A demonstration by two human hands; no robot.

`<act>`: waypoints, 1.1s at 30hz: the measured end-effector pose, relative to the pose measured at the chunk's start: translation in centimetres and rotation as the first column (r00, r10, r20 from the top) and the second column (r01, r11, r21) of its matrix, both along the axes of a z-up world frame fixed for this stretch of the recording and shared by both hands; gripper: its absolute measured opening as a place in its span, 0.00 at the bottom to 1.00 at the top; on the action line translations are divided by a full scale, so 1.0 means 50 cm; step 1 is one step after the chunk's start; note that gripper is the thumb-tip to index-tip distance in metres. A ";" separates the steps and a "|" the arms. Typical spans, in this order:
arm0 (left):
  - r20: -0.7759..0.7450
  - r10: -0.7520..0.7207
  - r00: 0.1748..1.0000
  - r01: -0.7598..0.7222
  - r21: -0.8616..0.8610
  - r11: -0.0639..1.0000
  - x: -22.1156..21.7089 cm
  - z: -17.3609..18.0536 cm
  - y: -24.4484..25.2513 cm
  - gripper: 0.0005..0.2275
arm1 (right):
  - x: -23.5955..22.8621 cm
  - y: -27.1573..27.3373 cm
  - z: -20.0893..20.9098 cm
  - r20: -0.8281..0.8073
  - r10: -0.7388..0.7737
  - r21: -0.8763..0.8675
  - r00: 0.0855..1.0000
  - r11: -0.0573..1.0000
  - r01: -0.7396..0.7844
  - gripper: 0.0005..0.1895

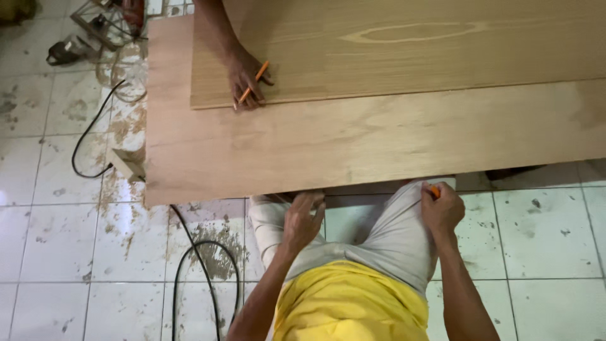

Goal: The person organizes wooden boards on a large panel and uses a pencil to mark positions.

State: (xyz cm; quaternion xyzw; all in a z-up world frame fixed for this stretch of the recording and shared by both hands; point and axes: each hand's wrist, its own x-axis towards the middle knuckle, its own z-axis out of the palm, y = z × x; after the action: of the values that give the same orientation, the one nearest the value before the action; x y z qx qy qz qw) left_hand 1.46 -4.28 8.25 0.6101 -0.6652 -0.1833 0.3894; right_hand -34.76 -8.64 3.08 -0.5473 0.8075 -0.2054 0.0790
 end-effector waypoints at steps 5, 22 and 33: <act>0.086 0.045 0.995 -0.030 -0.173 0.984 0.028 -0.005 -0.146 0.07 | -0.003 0.005 0.012 0.054 -0.005 0.007 0.999 1.000 0.005 0.14; 0.281 -0.031 0.959 -0.109 0.470 0.876 0.067 0.159 -0.412 0.31 | -0.051 0.052 -0.033 -0.032 -0.008 -0.184 0.999 0.983 0.002 0.15; 0.594 -0.012 0.804 -0.138 0.206 0.969 0.099 0.057 -0.494 0.26 | -0.054 0.059 -0.027 0.025 -0.055 -0.161 0.998 0.985 0.058 0.16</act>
State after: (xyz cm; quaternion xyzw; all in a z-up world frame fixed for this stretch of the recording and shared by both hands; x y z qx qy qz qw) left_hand 6.40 -28.98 11.08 0.7011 -0.7053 -0.0500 0.0926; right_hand -37.47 -5.70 1.73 -0.5267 0.8024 -0.2783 0.0368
